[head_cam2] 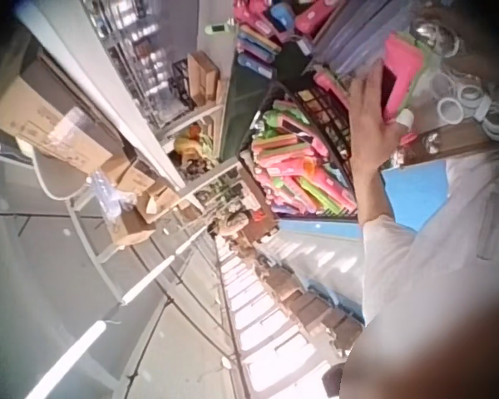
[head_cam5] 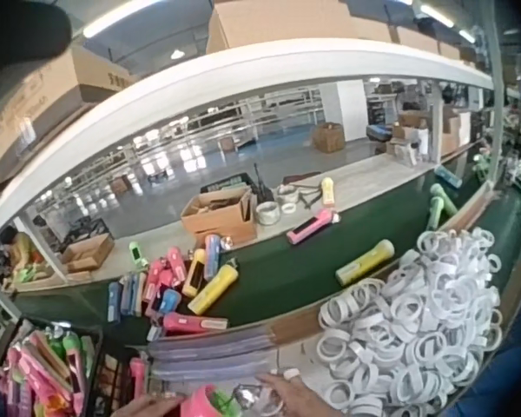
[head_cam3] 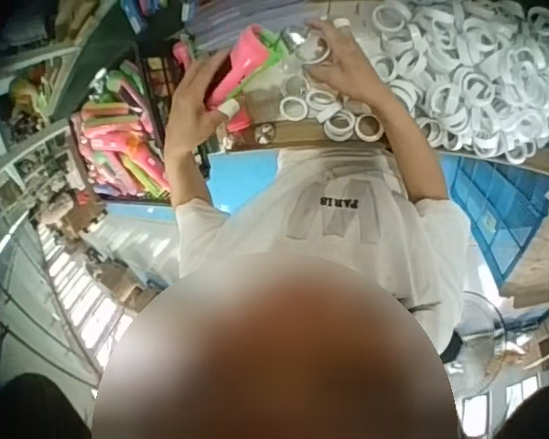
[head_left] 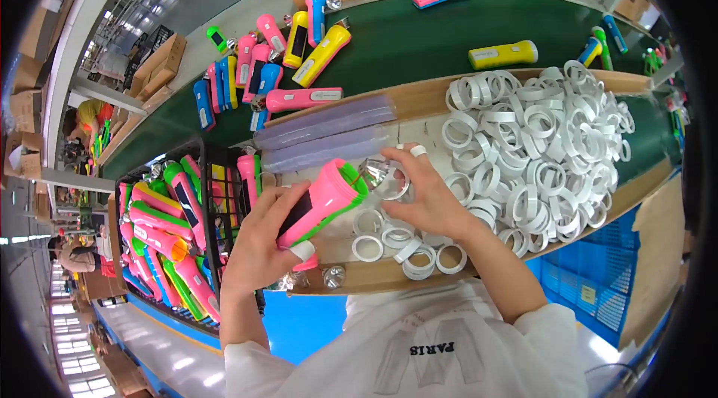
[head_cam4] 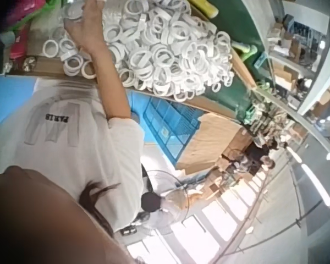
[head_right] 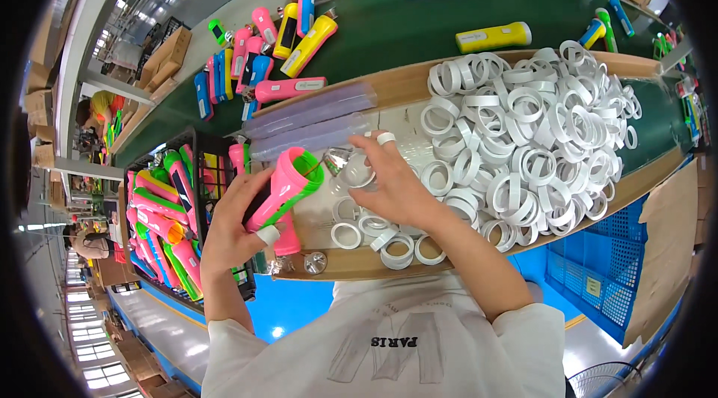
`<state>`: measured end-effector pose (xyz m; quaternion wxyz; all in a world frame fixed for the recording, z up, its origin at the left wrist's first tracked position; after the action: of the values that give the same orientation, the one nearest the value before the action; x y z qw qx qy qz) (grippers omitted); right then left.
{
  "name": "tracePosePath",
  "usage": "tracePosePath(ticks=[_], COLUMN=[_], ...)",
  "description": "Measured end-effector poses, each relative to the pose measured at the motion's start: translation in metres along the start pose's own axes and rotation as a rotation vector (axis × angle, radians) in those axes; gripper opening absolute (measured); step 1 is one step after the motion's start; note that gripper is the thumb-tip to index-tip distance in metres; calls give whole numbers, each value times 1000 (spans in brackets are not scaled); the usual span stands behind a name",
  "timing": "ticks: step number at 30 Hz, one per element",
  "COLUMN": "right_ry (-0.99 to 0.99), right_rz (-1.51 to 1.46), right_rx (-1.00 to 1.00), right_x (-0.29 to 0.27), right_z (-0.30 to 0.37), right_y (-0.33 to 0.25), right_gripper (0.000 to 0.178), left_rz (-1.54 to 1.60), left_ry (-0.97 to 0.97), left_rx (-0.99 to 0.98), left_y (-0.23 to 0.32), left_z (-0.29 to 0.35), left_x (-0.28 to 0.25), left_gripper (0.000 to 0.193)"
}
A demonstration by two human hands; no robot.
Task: Assembling flashlight components by attaching white bezels to colorful flashlight bodies on a factory assembly line.
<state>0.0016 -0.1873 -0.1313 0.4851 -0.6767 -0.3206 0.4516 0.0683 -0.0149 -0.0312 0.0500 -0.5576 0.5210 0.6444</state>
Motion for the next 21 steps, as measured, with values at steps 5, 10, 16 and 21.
tracePosePath(ticks=[5, 10, 16, 21], right_ry=[105, 130, 115, 13], right_rz=[-107, -130, -210, 45], right_rx=[-29, -70, -165, -333], right_x=[-20, -32, -45, -56], right_z=[10, 16, 19, 28], right_y=[-2, 3, -7, -35], right_gripper=[70, 70, 67, 69], left_rz=[-363, -772, -912, -847], left_ry=[4, -17, -77, -203], left_rx=[208, 436, 510, 563], left_y=[43, 84, 111, 109], left_z=[-6, -8, -26, -34], left_x=[16, 20, 20, 39], left_gripper=[76, 65, 59, 68])
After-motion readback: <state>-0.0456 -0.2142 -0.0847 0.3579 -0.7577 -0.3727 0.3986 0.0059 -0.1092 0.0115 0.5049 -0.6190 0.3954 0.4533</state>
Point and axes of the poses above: each hand's wrist, its own z-axis away from the middle knuckle, its own x-axis out of the palm, y = z × x, the point moved 9 cm from there along -z, towards the middle knuckle, and after that the axes turned 12 degrees about y, right-handed, at the moved point
